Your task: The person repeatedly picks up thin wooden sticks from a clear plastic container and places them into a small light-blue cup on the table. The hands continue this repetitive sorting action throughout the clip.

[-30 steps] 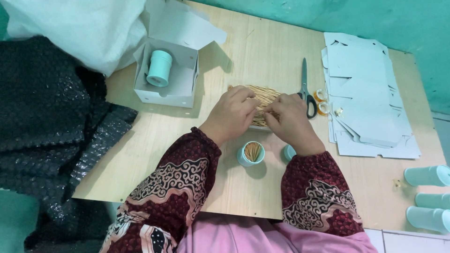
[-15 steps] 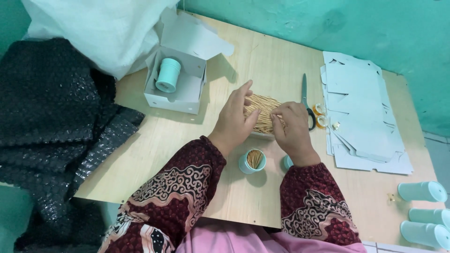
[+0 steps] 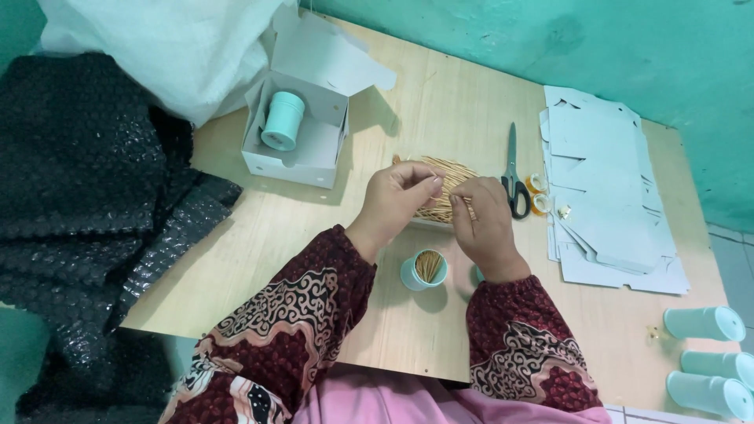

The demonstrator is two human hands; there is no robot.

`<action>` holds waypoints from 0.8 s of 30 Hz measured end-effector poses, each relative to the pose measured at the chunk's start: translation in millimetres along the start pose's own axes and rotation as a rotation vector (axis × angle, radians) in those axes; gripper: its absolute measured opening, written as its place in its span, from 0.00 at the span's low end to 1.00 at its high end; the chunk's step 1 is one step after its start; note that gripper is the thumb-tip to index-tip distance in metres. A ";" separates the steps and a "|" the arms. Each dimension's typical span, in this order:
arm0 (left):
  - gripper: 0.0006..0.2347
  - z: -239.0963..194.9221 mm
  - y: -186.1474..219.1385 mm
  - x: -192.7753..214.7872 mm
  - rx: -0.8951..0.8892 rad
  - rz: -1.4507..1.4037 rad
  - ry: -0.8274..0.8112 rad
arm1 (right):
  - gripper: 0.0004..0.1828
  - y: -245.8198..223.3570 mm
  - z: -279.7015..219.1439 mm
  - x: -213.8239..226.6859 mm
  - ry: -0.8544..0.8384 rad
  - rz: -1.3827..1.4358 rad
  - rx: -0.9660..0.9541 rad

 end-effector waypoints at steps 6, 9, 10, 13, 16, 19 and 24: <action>0.03 -12.3 22.3 -3.1 -0.161 -0.032 0.077 | 0.03 2.9 0.2 0.2 0.017 0.016 -0.028; 0.02 -12.3 18.5 -4.7 -0.175 0.019 0.081 | 0.05 7.6 -0.6 5.7 0.080 0.094 -0.088; 0.02 -10.2 13.9 -4.9 -0.176 0.019 0.079 | 0.05 7.5 -1.1 6.2 0.082 0.092 -0.088; 0.03 -9.1 6.6 -7.7 -0.208 0.205 0.018 | 0.04 9.8 -5.7 4.7 0.122 0.298 -0.233; 0.05 -13.7 12.6 -12.4 -0.303 0.362 -0.008 | 0.04 10.4 -9.8 0.5 0.148 0.454 -0.321; 0.07 -15.1 11.5 -13.0 -0.350 0.428 -0.003 | 0.04 7.5 -11.2 -1.7 0.180 0.550 -0.425; 0.07 -11.2 1.2 -10.1 -0.282 0.536 -0.038 | 0.04 5.5 -11.6 -4.1 0.233 0.597 -0.454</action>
Point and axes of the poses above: each hand's wrist, its own z-axis towards the middle knuckle, its own x-axis out of the back of the hand, y = z × x, the point moved 2 cm from there along z, towards the middle knuckle, and after that the axes turned 5 degrees about x, right-handed, at the moved point
